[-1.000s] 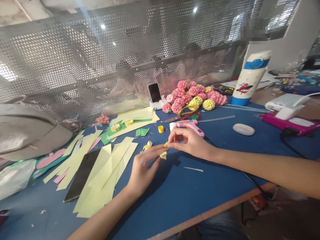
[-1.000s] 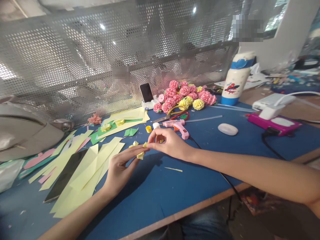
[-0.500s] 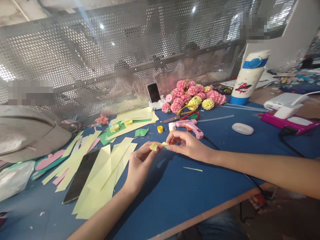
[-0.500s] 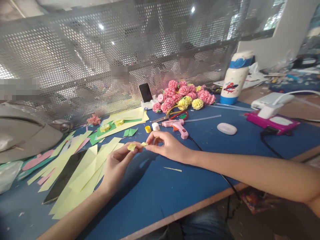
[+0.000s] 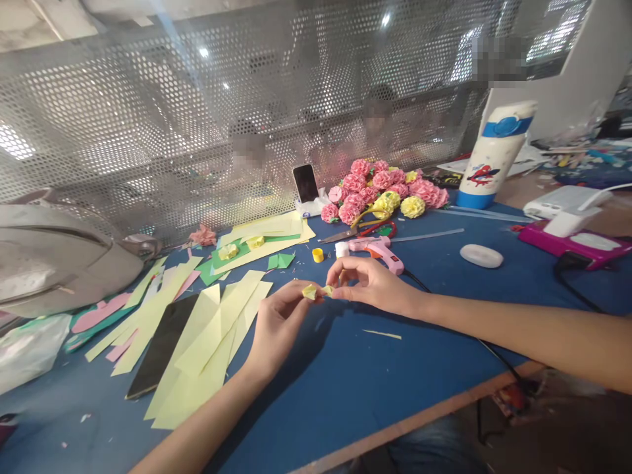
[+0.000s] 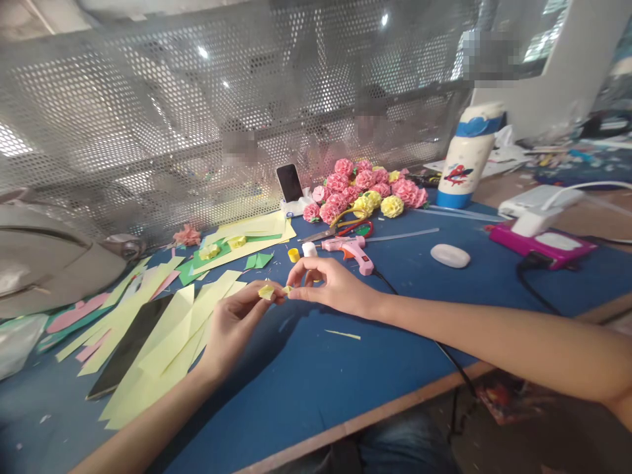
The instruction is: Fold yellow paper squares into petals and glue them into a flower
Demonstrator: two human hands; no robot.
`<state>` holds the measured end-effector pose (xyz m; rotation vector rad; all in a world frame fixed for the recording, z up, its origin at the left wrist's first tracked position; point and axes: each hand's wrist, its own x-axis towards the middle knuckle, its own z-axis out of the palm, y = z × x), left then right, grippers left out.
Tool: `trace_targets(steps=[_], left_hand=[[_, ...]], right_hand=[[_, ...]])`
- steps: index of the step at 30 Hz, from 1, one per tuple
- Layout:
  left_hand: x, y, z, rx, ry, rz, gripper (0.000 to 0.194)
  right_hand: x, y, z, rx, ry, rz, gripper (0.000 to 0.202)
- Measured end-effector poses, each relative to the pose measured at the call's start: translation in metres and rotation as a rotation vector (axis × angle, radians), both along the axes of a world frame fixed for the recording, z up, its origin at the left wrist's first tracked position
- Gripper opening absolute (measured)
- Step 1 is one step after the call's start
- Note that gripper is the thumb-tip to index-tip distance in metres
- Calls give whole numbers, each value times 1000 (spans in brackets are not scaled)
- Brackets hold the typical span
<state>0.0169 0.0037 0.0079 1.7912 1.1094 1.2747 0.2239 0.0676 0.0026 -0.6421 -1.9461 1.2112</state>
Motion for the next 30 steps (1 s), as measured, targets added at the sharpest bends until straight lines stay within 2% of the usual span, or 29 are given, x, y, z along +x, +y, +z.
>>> trace_targets(steps=[7, 11, 21, 30], left_hand=[[-2, -3, -2, 131, 150, -31, 20], [-3, -3, -3, 152, 176, -45, 21], [2, -3, 4, -27, 49, -50, 27], [1, 1, 1, -96, -29, -37, 31]], right_hand=[[0, 3, -4, -65, -9, 55, 32], [-1, 5, -4, -111, -10, 58, 36], [-1, 1, 0, -194, 24, -30, 38], [-2, -2, -1, -77, 10, 3, 29]])
